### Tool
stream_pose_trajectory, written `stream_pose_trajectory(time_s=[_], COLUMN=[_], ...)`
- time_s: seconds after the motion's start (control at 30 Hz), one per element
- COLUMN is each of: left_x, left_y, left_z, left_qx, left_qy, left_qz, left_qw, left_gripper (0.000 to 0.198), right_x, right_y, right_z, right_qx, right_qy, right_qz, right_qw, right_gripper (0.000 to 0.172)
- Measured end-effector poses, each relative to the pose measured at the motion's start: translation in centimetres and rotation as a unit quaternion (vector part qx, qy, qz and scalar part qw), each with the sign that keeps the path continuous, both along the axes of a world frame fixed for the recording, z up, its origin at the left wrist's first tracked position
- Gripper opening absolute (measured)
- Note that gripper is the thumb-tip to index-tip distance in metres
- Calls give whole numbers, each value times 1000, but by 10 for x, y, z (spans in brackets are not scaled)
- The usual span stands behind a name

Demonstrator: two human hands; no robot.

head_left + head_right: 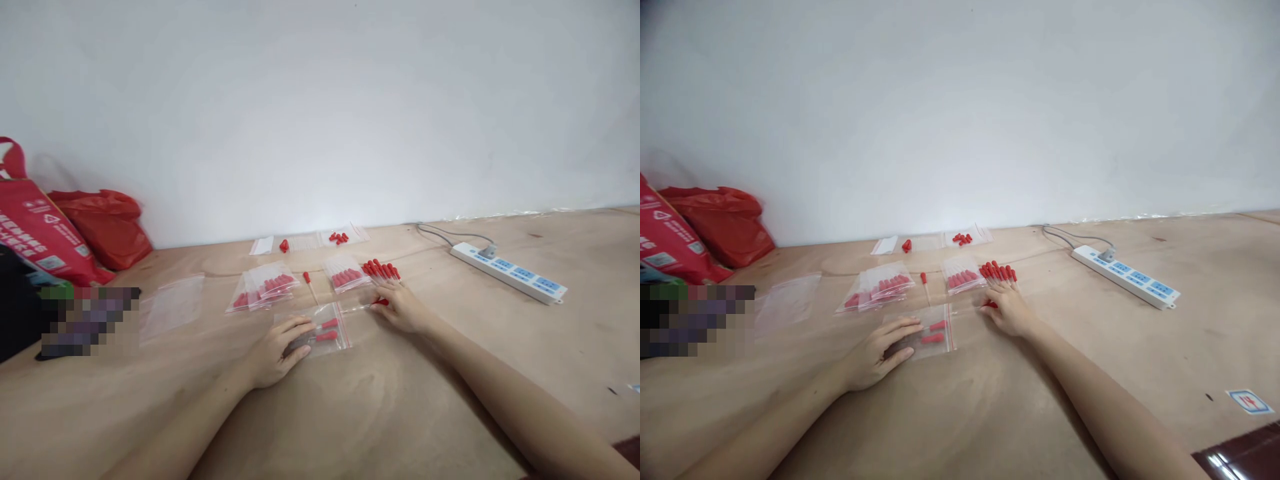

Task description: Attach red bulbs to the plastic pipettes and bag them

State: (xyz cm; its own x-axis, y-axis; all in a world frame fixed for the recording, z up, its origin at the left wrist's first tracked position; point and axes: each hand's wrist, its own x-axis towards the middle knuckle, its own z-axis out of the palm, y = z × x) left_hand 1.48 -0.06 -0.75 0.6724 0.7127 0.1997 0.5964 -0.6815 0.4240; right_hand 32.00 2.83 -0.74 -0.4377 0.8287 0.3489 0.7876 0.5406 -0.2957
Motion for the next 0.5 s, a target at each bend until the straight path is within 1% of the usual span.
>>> stream_pose_trajectory(time_s=[0.1, 0.2, 0.33, 0.4, 0.5], left_x=[0, 2, 4, 4, 4], left_y=[0, 0, -1, -1, 0], left_z=[-1, 0, 2, 2, 2], left_qx=[-4, -12, -17, -18, -20], left_qy=[5, 8, 6, 9, 19], left_qz=[2, -8, -9, -6, -7], left_qw=[1000, 1000, 1000, 1000, 1000], left_gripper=[39, 42, 44, 45, 45], right_x=[-13, -28, -45, -49, -53], right_y=[-1, -2, -4, -5, -5], right_z=[0, 0, -5, -11, -21], right_qx=[-10, -14, -58, -99, -176], right_qy=[38, 78, 140, 186, 289], right_qz=[47, 75, 104, 109, 114], right_qw=[998, 994, 983, 971, 934], right_gripper=[9, 10, 9, 7, 9])
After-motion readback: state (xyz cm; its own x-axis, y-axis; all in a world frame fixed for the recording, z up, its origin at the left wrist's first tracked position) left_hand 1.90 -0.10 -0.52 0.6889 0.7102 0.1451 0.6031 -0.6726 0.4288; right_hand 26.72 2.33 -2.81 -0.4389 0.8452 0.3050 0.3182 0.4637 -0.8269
